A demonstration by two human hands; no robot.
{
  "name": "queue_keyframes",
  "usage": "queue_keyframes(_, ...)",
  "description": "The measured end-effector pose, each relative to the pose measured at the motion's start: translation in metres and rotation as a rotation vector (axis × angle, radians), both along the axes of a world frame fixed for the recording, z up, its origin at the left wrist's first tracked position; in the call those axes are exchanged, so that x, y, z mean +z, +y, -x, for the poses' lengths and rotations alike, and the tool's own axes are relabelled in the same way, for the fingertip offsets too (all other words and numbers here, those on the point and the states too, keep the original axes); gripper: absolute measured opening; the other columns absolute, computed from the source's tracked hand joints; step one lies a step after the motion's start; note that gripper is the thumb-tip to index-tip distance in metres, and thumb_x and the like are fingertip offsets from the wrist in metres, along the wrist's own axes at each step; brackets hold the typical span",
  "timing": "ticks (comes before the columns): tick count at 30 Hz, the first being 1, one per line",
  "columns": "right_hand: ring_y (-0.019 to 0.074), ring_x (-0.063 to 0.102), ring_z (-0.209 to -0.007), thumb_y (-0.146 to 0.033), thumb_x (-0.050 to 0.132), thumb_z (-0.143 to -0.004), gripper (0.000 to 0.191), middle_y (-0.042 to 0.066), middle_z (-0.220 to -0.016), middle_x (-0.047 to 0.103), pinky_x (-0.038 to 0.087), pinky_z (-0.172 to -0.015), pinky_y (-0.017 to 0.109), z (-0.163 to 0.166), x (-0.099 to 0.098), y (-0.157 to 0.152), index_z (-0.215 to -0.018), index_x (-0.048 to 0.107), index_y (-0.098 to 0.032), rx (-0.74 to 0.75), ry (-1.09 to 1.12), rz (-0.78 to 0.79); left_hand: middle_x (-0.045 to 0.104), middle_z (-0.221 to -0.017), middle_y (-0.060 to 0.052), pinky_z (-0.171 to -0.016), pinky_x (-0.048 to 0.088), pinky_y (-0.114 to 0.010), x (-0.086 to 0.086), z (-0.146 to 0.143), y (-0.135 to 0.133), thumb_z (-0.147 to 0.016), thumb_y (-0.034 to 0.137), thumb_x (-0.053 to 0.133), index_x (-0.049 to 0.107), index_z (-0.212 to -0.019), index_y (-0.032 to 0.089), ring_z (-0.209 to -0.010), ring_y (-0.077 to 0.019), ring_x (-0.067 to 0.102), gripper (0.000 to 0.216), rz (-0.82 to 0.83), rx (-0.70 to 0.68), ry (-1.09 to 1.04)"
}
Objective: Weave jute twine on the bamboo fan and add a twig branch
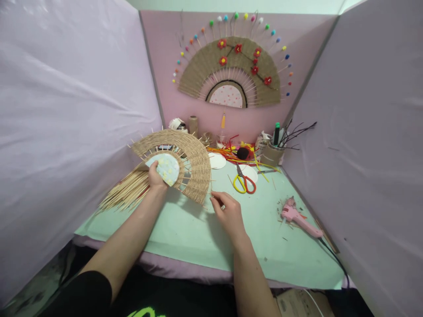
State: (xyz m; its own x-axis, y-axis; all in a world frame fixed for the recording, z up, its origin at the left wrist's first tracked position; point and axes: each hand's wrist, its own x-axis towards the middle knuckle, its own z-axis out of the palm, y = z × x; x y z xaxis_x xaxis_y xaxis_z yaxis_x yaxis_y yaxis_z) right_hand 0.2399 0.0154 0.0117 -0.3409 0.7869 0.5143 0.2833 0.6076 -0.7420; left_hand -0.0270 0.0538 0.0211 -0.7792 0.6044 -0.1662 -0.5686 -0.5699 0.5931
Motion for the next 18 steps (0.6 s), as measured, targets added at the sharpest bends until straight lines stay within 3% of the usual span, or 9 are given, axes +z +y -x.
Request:
queue_keyframes(3,0.0166,0.063,-0.073,-0.028,0.054,-0.087,0.019,0.006,-0.088,0.070,0.051,-0.069,0.030,0.000,0.002,-0.004,-0.098,0.068,-0.020,-0.038,0.065,-0.097,0.071,-0.096,-0.006,-0.087,0.050,-0.029,0.008,-0.006,0.001,-0.081,0.025,0.052,0.061,-0.107,0.015,-0.096,-0.0180,0.067,0.030,-0.002,0.053,-0.013)
queue_keyframes(7,0.0195,0.065,-0.080,-0.025,0.055,-0.086,0.020,0.007,-0.091,0.071,0.052,-0.076,0.035,0.000,0.004,-0.007,-0.102,0.068,-0.022,-0.157,0.119,-0.258,0.070,-0.099,-0.007,-0.088,0.050,-0.031,0.020,-0.014,0.006,-0.080,0.027,0.051,0.063,-0.104,0.014,-0.099,-0.0199,0.066,0.029,-0.040,0.018,-0.003)
queue_keyframes(11,0.0209,0.066,-0.085,-0.023,0.056,-0.085,0.019,0.008,-0.091,0.072,0.052,-0.080,0.037,-0.001,0.005,-0.007,-0.099,0.069,-0.023,-0.209,0.152,-0.320,0.070,-0.102,-0.008,-0.089,0.050,-0.032,0.025,-0.021,0.010,-0.079,0.026,0.051,0.064,-0.105,0.013,-0.101,-0.0210,0.065,0.031,-0.046,0.033,-0.020)
queue_keyframes(14,0.0203,0.066,-0.085,-0.022,0.058,-0.085,0.016,0.008,-0.092,0.072,0.052,-0.080,0.037,-0.002,0.003,-0.006,-0.096,0.069,-0.022,-0.177,0.197,-0.264,0.070,-0.103,-0.009,-0.089,0.050,-0.032,0.025,-0.027,0.010,-0.081,0.026,0.049,0.064,-0.106,0.011,-0.105,-0.0218,0.063,0.033,-0.029,0.002,-0.071)
queue_keyframes(18,0.0196,0.067,-0.082,-0.028,0.061,-0.083,0.015,0.007,-0.090,0.072,0.054,-0.077,0.036,-0.001,-0.002,-0.004,-0.095,0.066,-0.020,-0.122,0.322,0.030,0.069,-0.108,-0.010,-0.089,0.050,-0.030,0.021,-0.032,0.008,-0.081,0.026,0.050,0.064,-0.108,0.011,-0.107,-0.0217,0.062,0.034,-0.010,-0.018,-0.124)
